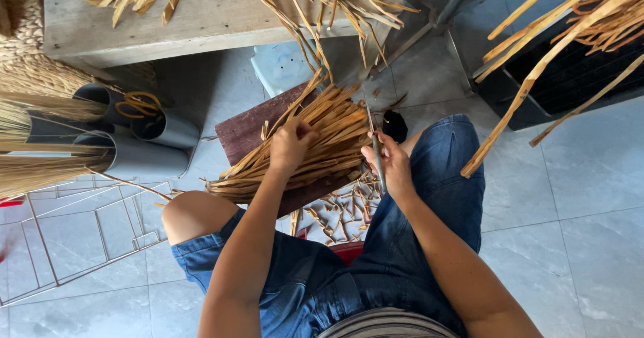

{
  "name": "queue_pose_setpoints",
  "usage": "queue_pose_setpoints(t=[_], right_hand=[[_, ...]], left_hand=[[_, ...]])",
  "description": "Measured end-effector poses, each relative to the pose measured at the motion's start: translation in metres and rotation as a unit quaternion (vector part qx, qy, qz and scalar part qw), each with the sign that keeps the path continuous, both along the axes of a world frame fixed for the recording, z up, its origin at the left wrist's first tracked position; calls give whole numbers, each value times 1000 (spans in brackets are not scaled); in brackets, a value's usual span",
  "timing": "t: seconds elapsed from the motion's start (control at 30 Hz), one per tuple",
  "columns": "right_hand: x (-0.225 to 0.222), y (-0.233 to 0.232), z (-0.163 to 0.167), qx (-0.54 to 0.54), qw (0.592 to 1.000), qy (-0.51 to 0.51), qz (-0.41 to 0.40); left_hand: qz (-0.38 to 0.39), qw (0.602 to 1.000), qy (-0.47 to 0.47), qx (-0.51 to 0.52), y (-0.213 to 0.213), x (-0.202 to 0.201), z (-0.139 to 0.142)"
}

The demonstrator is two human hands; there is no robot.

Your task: The person sits on a low stool and trims dried palm leaf midribs with scissors, cutting off tips and side pieces one stalk at a time. They place trimmed stalks on a board beside them and drop cut scraps onto the floor.

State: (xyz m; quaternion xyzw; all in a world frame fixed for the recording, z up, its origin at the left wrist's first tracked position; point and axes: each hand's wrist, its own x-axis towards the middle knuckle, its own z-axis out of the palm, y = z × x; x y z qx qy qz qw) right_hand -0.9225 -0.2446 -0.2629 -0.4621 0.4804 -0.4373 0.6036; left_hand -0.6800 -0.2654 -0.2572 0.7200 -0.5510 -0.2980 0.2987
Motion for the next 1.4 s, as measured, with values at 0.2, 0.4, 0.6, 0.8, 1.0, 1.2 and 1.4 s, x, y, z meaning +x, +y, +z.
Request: queue_pose_setpoints(t=[0.2, 0.4, 0.6, 0.8, 1.0, 1.2, 1.4], right_hand=[[-4, -4, -3, -58, 998, 23, 13], [-7, 1, -4, -214, 970, 101, 50], [-6, 1, -3, -249, 951, 176, 45], [-14, -2, 6, -258, 946, 194, 38], [-27, -20, 14, -260, 940, 216, 38], [-41, -33, 16, -326, 909, 258, 27], [-62, -47, 15, -336, 902, 272, 11]], left_hand=[[1, 965, 247, -90, -6, -3, 1], [-30, 913, 390, -114, 1, -10, 4], [-34, 877, 475, -66, 9, -32, 0], [-43, 844, 534, -45, 6, -68, -17], [-25, 829, 559, -10, -15, -90, -20], [-49, 819, 572, 12, -26, -106, -11], [-69, 812, 579, 27, -39, -130, -3]])
